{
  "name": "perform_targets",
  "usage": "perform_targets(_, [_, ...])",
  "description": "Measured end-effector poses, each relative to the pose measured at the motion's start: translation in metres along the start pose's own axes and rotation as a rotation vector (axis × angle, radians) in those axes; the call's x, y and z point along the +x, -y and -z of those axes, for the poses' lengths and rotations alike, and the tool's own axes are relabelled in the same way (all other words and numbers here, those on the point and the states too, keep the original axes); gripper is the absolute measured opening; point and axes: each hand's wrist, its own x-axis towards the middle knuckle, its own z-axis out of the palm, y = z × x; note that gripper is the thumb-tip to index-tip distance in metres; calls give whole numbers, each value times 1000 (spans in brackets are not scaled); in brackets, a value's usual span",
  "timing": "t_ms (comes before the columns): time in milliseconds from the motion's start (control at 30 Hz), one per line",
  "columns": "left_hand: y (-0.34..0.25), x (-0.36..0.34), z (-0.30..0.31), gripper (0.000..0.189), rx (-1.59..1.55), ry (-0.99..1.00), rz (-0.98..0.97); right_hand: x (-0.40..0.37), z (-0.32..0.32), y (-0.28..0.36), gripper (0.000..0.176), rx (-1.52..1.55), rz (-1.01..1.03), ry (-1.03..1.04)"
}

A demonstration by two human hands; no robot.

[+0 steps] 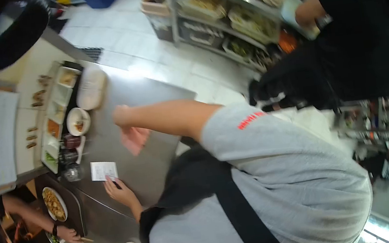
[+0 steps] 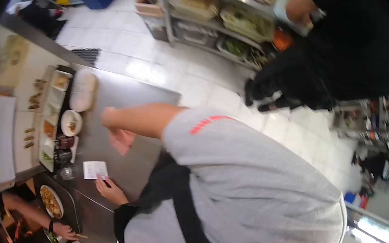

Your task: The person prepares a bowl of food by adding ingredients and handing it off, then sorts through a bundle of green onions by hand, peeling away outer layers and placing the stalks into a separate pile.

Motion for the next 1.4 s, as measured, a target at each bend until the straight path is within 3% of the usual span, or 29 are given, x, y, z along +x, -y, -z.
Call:
perform_targets(33, [9, 0, -3, 38, 1, -8, -24, -17, 20, 9, 35, -72, -52, 46])
perform_targets(100, [0, 0, -16, 38, -2, 14, -64, 23, 11, 10, 40, 46, -236, 274])
perform_targets(167, [1, 1, -2, 38, 71, 42, -61, -24, 57, 23, 37, -100, -71, 410])
perform_targets(233, [-2, 2, 5, 37, 88, 47, -47, 15, 13, 24, 33, -14, -108, 273])
perform_targets(333, [-7, 8, -14, 37, 48, 22, -29, 48, 4, -2, 28, -11, -184, 155])
perform_targets(467, [-10, 10, -5, 35, -55, 42, 20, -10, 13, -4, 25, 191, -122, -110])
perform_targets(567, [4, 11, -12, 34, -108, -56, -92, -32, 7, -19, 21, 238, 76, -313])
perform_targets(600, [-5, 11, -5, 34, -70, 19, 60, -55, 39, -9, 19, 24, 63, -256])
perform_targets(633, [5, 4, -8, 36, -20, 5, 80, -55, 30, 0, 22, -19, 60, -564])
perform_targets(700, [1, 1, -10, 39, -115, -5, 145, -62, 30, 24, 21, 78, 210, -926])
perform_targets(800, [0, 2, -5, 37, -75, -38, 174, -48, -1, 85, 14, 288, 531, -650])
perform_targets(1000, [12, 1, -10, 42, -229, -16, 259, -21, -28, 115, 14, 293, 631, -496])
perform_targets(1133, [15, -2, -10, 44, -268, 13, 295, -12, -26, 129, 13, 219, 767, -551])
perform_targets(1400, [13, -2, -8, 48, -246, 39, 310, -16, -23, 139, 12, -14, 728, -548])
